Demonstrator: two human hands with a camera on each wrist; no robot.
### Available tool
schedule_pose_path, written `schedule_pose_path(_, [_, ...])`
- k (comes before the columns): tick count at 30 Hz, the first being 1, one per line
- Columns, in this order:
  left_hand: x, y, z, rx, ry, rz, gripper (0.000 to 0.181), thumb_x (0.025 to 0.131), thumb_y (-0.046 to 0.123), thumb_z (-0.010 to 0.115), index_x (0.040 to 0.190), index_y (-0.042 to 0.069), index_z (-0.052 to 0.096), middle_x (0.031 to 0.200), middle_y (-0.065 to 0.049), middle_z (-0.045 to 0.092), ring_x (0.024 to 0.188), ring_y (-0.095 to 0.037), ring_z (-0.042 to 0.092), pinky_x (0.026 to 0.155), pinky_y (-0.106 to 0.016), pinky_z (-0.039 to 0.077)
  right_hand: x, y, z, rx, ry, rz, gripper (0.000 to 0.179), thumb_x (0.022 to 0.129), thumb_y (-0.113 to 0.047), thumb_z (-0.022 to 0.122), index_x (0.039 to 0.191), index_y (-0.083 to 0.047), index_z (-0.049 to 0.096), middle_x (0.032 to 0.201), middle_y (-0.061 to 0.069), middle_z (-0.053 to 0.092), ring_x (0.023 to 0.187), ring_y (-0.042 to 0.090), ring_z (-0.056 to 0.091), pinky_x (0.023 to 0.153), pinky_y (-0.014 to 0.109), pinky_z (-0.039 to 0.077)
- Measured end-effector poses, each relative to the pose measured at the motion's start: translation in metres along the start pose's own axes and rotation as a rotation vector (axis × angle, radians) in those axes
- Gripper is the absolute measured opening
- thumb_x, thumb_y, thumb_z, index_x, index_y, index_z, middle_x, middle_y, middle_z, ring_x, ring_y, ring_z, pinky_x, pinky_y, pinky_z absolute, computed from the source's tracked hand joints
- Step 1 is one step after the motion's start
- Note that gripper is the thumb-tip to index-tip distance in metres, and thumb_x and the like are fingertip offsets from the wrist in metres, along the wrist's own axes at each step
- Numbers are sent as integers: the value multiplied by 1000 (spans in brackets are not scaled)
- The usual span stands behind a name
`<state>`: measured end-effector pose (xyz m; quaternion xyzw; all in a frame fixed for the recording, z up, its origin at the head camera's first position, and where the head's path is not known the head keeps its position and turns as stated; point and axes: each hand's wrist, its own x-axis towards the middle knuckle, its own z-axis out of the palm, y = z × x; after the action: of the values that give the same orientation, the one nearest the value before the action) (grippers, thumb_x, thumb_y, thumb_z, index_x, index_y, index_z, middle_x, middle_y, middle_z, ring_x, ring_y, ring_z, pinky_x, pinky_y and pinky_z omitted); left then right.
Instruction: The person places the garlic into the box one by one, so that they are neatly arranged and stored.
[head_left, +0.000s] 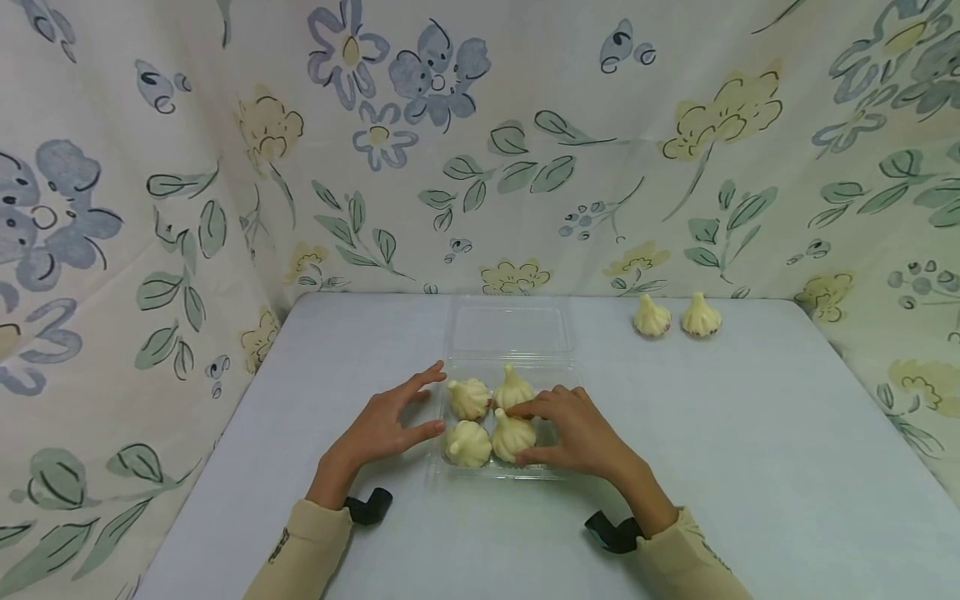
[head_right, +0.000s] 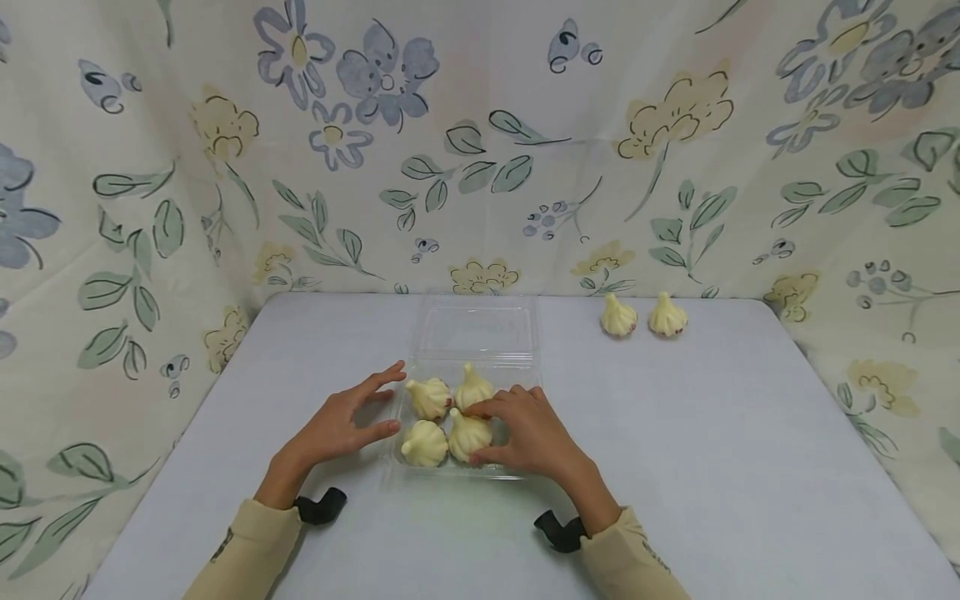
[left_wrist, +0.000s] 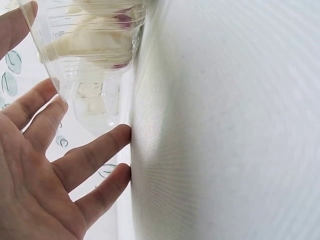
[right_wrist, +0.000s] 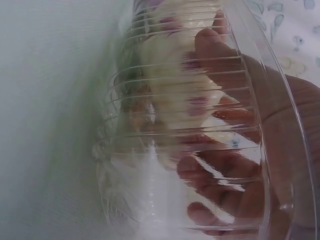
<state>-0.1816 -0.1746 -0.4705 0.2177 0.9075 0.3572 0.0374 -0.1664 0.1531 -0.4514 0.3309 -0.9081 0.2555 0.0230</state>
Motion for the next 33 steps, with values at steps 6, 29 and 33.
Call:
schedule_pose_path(6, [0,1,0,4,-2,-4,83,91,47,74,161,34,31,157,14,47,133,-26,61,114,-67,36,-1,1,-1,56,6,8,58,74,-47,89,127,-29,72,116,-12,75,102,17,62,84,33,34])
schedule_pose_path(29, [-1,2,0,-3,6,-15,84,90,46,75,160,37,30,157,14,48,133,-27,61,113,-68,35,-2,15,-12,207,288,12,41,79,-23,89,117,-18,75,101,-3,72,98,24,55,90,43,39])
schedule_pose_path(33, [0,2,0,3,6,-9,84,90,47,74,161,34,31,157,13,48,132,-27,62,113,-69,36,-2,22,-18,198,362,68,38,78,-23,89,113,-19,76,101,-4,73,96,20,54,87,41,40])
